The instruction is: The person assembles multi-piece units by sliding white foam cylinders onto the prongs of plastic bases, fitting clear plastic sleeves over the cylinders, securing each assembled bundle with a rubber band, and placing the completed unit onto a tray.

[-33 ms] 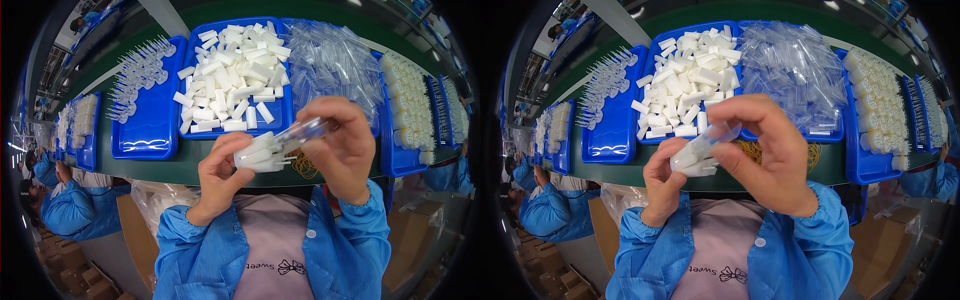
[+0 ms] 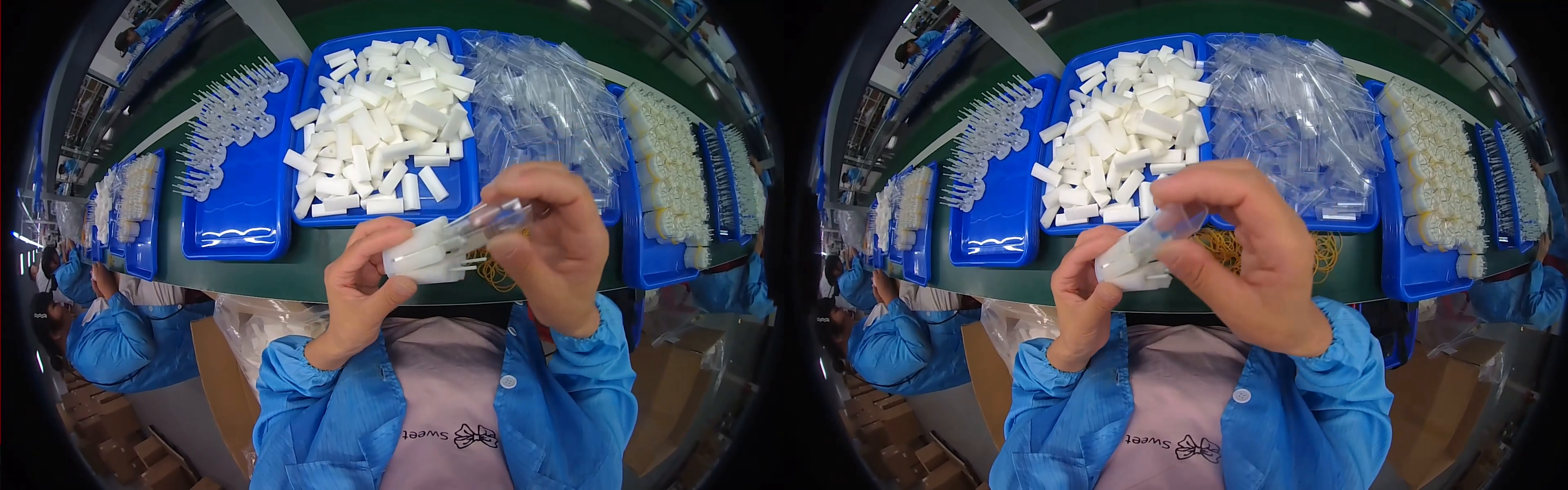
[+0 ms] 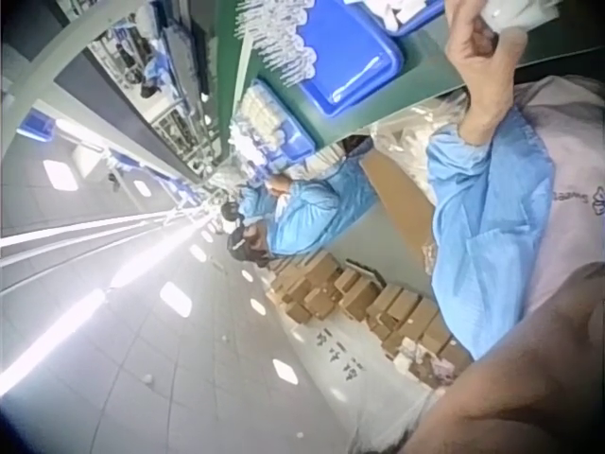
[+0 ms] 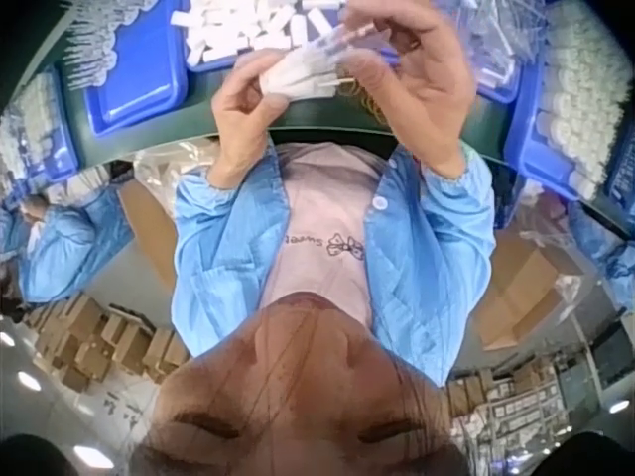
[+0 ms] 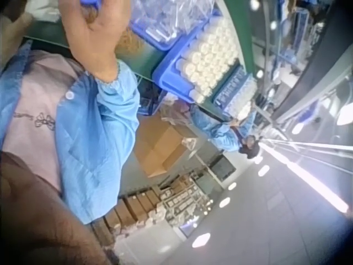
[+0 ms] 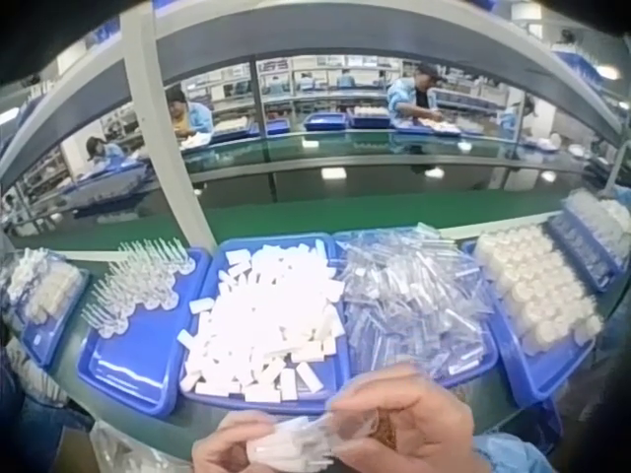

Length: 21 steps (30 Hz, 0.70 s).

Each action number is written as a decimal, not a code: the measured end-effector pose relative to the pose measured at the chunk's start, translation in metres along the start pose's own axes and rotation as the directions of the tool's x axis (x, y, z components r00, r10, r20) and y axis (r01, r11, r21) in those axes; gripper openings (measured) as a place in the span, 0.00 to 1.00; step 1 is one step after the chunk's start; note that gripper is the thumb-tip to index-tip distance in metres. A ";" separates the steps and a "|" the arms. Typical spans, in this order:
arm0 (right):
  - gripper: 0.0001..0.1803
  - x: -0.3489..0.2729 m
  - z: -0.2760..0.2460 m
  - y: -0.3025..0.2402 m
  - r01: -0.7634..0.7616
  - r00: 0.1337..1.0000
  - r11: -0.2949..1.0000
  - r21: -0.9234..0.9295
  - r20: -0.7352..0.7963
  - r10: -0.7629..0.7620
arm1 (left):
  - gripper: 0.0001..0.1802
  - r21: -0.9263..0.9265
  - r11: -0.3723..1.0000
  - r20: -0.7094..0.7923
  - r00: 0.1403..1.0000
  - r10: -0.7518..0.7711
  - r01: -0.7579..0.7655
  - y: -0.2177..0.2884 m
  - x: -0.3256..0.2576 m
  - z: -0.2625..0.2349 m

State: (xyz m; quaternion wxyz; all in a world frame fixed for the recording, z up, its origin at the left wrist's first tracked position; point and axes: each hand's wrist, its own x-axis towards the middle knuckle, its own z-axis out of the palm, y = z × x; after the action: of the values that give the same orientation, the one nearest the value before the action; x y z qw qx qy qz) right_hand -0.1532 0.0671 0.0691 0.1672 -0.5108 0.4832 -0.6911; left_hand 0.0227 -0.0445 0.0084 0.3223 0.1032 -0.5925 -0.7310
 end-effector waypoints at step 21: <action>0.18 -0.019 0.007 -0.011 0.056 0.996 0.963 -0.262 -0.047 -0.071 | 0.24 0.175 0.983 0.009 0.998 0.057 -0.058 0.013 -0.005 0.001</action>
State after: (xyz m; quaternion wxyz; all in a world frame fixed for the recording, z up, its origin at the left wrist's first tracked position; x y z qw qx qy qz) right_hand -0.1359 0.0822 0.0684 0.0627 -0.5240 0.5577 -0.6407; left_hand 0.0305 -0.0414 0.0193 0.3316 0.1125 -0.6580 -0.6667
